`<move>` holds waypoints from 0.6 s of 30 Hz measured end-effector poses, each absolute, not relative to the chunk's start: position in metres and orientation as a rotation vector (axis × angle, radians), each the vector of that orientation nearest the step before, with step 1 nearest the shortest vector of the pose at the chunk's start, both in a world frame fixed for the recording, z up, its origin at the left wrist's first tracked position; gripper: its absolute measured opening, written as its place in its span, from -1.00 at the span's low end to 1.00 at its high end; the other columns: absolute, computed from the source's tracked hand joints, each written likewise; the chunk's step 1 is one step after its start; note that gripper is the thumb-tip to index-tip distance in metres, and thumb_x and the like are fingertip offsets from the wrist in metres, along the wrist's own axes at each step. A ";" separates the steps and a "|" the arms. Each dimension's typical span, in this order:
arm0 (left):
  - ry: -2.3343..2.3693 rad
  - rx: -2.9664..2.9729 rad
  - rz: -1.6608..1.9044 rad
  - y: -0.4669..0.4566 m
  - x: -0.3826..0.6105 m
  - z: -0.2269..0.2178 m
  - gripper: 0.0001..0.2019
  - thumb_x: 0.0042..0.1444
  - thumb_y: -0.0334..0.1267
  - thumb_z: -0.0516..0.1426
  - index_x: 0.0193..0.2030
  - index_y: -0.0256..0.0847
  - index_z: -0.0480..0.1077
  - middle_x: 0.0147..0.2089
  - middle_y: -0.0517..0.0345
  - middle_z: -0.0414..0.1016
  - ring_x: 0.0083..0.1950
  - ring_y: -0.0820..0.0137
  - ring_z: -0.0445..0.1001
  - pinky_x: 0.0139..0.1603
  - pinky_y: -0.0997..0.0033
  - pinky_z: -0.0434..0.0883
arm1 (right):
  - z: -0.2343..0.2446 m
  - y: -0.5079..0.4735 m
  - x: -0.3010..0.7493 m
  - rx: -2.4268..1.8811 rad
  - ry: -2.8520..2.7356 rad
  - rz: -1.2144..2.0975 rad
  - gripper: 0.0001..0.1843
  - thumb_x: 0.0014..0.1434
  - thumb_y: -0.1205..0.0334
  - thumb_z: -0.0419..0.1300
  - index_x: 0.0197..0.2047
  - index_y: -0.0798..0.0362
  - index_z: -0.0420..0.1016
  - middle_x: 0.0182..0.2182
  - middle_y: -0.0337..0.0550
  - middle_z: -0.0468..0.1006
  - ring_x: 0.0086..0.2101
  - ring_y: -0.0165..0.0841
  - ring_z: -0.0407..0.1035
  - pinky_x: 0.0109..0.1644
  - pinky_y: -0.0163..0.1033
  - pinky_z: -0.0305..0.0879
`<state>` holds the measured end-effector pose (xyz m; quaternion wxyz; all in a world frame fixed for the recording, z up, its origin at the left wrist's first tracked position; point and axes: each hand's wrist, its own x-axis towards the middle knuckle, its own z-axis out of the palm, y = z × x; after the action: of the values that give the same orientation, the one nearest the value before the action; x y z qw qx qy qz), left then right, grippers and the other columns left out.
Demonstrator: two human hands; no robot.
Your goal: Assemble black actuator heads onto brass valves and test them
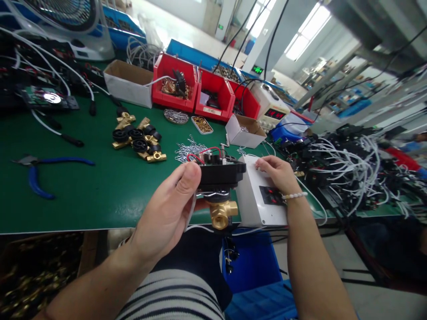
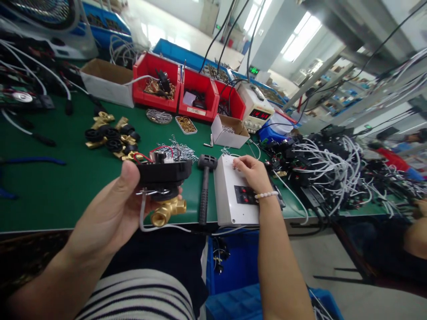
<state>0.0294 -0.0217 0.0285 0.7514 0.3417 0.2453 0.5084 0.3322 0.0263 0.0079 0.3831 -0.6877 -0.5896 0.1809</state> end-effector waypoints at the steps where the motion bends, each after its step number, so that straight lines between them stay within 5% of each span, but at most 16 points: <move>1: 0.524 0.744 1.111 -0.021 0.029 0.029 -0.55 0.18 0.10 0.17 0.00 -0.24 0.48 -0.11 0.00 0.56 0.00 0.16 0.53 -0.06 0.29 0.56 | 0.009 0.027 0.335 -1.742 -1.483 0.433 -0.64 -0.02 -0.10 0.30 -0.42 0.07 0.51 -0.47 -0.11 0.54 -0.42 -0.28 0.41 -0.21 -0.13 0.38; 7: 0.535 0.763 1.126 -0.021 0.028 0.030 -0.50 0.19 0.05 0.19 0.14 -0.25 0.38 0.04 -0.06 0.50 0.06 0.15 0.51 0.01 0.28 0.54 | 0.044 -0.002 0.303 -1.377 -1.268 0.085 -0.62 0.14 -0.03 0.27 -0.02 -0.05 0.45 -0.18 -0.10 0.54 -0.13 -0.22 0.46 0.06 -0.03 0.38; 11: 0.580 0.836 1.134 -0.026 0.027 0.027 -0.50 0.24 0.02 0.14 0.28 0.02 0.24 0.24 0.10 0.37 0.21 0.18 0.41 0.15 0.28 0.47 | 0.054 -0.045 0.221 -1.111 -1.508 0.601 -0.38 0.15 -0.07 0.32 0.25 -0.30 0.26 0.19 -0.20 0.37 0.21 -0.15 0.24 0.31 0.06 0.20; 18: 0.422 1.072 1.053 -0.033 0.018 0.026 -0.40 0.19 -0.13 0.23 0.32 0.29 0.13 0.32 0.28 0.27 0.23 0.29 0.39 0.18 0.46 0.43 | 0.028 -0.063 0.163 -1.073 -1.381 0.765 -0.45 0.16 -0.14 0.27 0.16 -0.26 0.25 0.01 -0.14 0.47 -0.06 -0.14 0.47 0.00 -0.03 0.52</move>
<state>0.0180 -0.0331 0.0259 0.7106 0.4834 0.1902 0.4746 0.1629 -0.0634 0.0278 0.5780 -0.4588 -0.5903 0.3271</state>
